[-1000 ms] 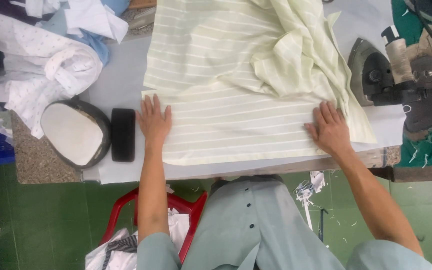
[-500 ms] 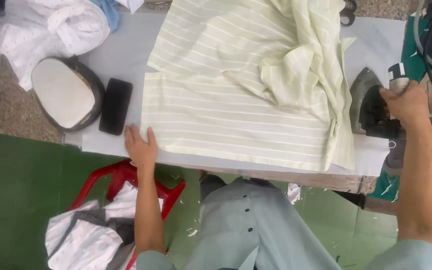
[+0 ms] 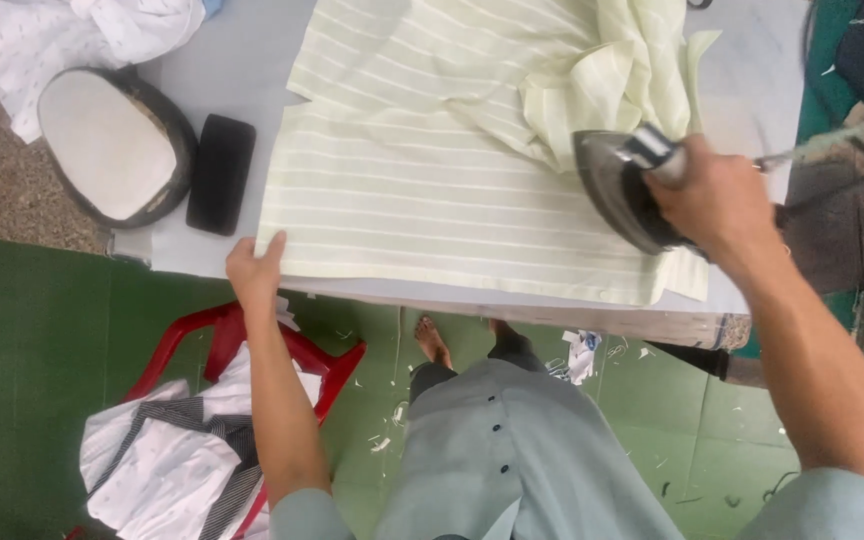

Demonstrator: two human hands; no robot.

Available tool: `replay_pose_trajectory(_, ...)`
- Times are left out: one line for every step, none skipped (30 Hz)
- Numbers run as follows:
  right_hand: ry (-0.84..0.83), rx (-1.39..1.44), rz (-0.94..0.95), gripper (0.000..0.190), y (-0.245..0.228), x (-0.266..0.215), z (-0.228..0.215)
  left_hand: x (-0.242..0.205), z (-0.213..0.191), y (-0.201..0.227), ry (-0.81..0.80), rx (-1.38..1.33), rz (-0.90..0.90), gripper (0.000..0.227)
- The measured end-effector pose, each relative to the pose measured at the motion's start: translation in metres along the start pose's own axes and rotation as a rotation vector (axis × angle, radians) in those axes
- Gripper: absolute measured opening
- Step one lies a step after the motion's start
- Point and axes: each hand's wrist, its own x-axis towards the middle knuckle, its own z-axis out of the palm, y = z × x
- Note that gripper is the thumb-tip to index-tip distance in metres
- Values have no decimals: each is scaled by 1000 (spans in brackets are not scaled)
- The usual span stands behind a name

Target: The person irons a light-colored striped shirt on a table using a steam iron and a pressing cloth. They repeatedly smooth the fabric, apply the iron, and reposition the shirt to cover different areas.

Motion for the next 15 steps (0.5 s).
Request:
replay_pose_trajectory(-11, -134, -141, 35, -8, 11, 22, 7, 0, -6, 19, 70, 1, 63)
replay_pose_trajectory(-13, -133, -142, 35, -15, 18, 47, 19, 11, -28, 20, 72, 0, 63)
replay_pose_trajectory(53, -233, -242, 35, -23, 26, 73, 33, 21, -49, 284, 238, 336, 57)
replay_pose_trajectory(121, -333, -342, 37, -31, 34, 98, 46, 31, -69, 536, 401, 679, 52)
replay_pose_trajectory(119, -329, -341, 37, -42, 40, 112, 29, 38, -52, 536, 405, 682, 52)
replay_pose_trajectory(86, -353, -393, 34, -52, 47, 126, 12, 45, -35, 403, 378, 804, 51)
replay_pose_trajectory(50, -375, -443, 30, -62, 53, 142, -6, 53, -20, 264, 351, 924, 50)
replay_pose_trajectory(46, -370, -440, 30, -73, 44, 144, -7, 61, -18, 260, 356, 926, 50)
replay_pose_trajectory(21, -390, -469, 30, -84, 35, 144, -8, 72, -14, 154, 373, 994, 56)
replay_pose_trajectory(-3, -409, -497, 30, -94, 27, 143, -10, 83, -10, 47, 388, 1059, 62)
replay_pose_trajectory(-4, -406, -490, 30, -96, 18, 146, 0, 83, -18, 41, 388, 1064, 62)
replay_pose_trajectory(-34, -428, -507, 31, -99, 10, 148, 10, 84, -24, -7, 525, 960, 65)
replay_pose_trajectory(-63, -450, -528, 33, -102, 3, 148, 20, 85, -29, -50, 659, 850, 69)
replay_pose_trajectory(-63, -448, -525, 33, -99, 0, 147, 26, 73, -34, -51, 660, 853, 69)
replay_pose_trajectory(-53, -463, -505, 32, -97, -1, 144, 33, 62, -38, -31, 692, 799, 69)
